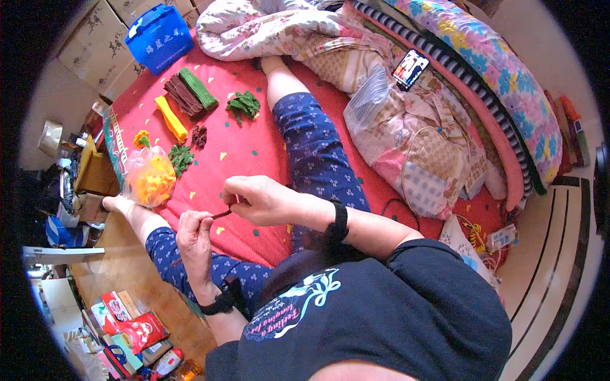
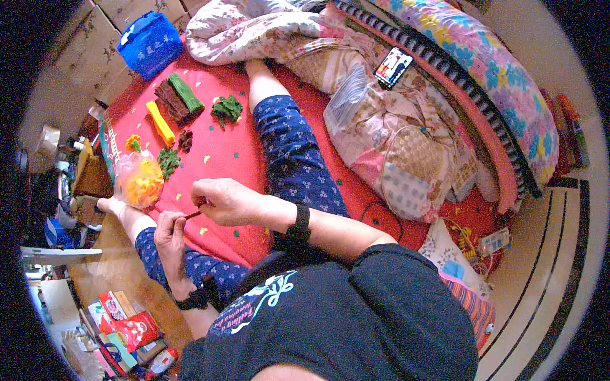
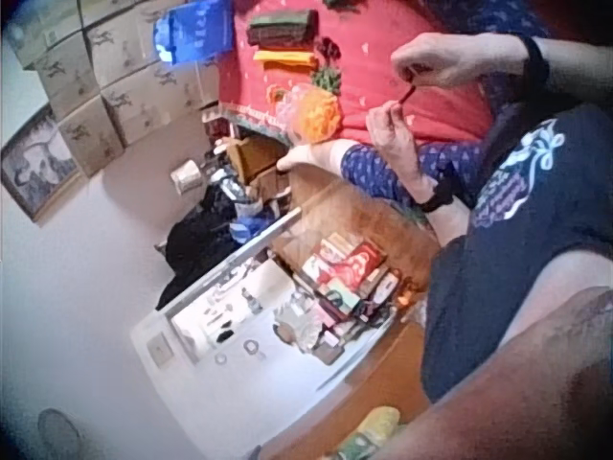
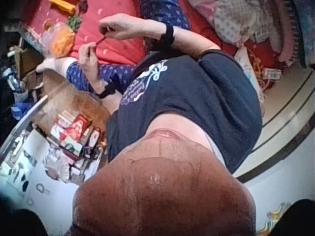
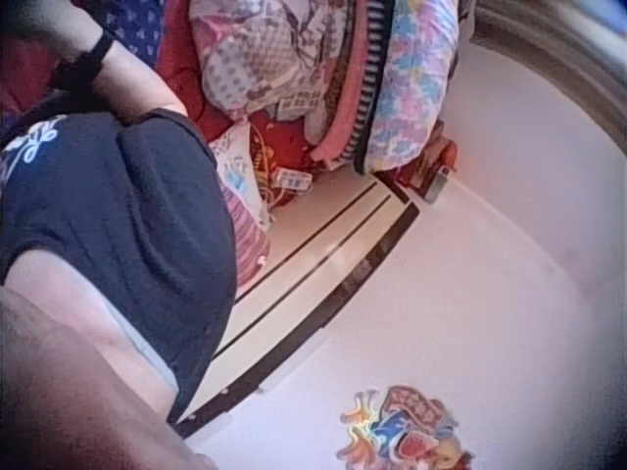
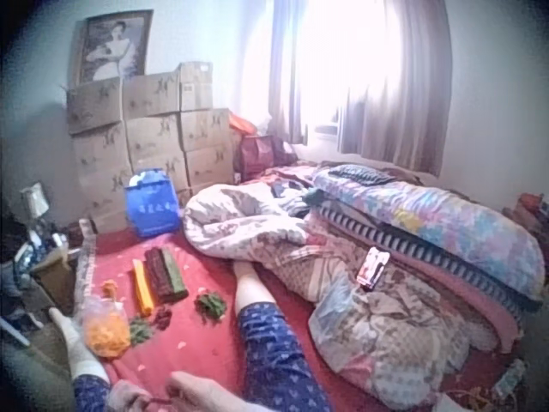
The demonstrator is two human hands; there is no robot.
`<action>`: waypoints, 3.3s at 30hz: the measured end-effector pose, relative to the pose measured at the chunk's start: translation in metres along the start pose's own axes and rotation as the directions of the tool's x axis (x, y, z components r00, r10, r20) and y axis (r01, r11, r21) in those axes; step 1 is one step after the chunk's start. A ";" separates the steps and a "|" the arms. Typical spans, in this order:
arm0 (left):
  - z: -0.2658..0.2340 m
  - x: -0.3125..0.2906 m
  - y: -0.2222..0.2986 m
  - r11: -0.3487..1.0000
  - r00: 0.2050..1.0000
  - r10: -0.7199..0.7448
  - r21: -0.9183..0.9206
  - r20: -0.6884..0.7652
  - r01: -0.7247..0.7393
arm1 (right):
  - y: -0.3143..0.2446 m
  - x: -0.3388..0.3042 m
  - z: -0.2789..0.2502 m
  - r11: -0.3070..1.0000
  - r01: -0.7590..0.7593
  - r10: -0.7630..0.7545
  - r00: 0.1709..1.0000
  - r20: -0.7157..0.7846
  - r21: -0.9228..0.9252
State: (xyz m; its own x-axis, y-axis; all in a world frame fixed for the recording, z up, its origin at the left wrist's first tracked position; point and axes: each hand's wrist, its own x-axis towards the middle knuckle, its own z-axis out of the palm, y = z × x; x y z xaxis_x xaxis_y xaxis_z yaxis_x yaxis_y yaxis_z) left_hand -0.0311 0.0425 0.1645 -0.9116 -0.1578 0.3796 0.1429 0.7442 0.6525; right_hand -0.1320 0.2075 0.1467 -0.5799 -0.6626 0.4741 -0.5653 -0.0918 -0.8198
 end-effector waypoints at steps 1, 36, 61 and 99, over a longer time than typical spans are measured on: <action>-0.002 -0.004 0.001 1.000 1.000 -0.009 -0.002 0.021 0.010 | -0.004 -0.004 0.002 1.000 0.006 -0.006 1.000 0.001 0.004; -0.017 -0.075 0.105 0.939 0.939 -0.037 -0.333 -0.341 -0.084 | -0.117 -0.044 0.002 1.000 -0.012 0.012 1.000 0.012 0.002; 0.004 -0.077 0.131 0.679 0.923 -0.101 -0.704 -0.372 -0.210 | -0.107 -0.047 0.018 0.779 0.153 -0.037 0.979 -0.199 0.608; -0.004 -0.080 0.063 0.678 0.980 -0.200 -0.719 0.018 0.152 | -0.105 -0.049 0.019 0.662 0.532 -0.556 0.821 0.130 -0.528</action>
State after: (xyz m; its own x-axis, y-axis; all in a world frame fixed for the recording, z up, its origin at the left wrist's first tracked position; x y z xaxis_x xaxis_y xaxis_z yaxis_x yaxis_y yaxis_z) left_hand 0.0522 0.0994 0.1777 -0.9285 -0.2918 0.2297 0.2359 0.0144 0.9717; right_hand -0.0333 0.2352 0.2031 -0.0853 -0.5894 0.8033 -0.9925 -0.0206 -0.1205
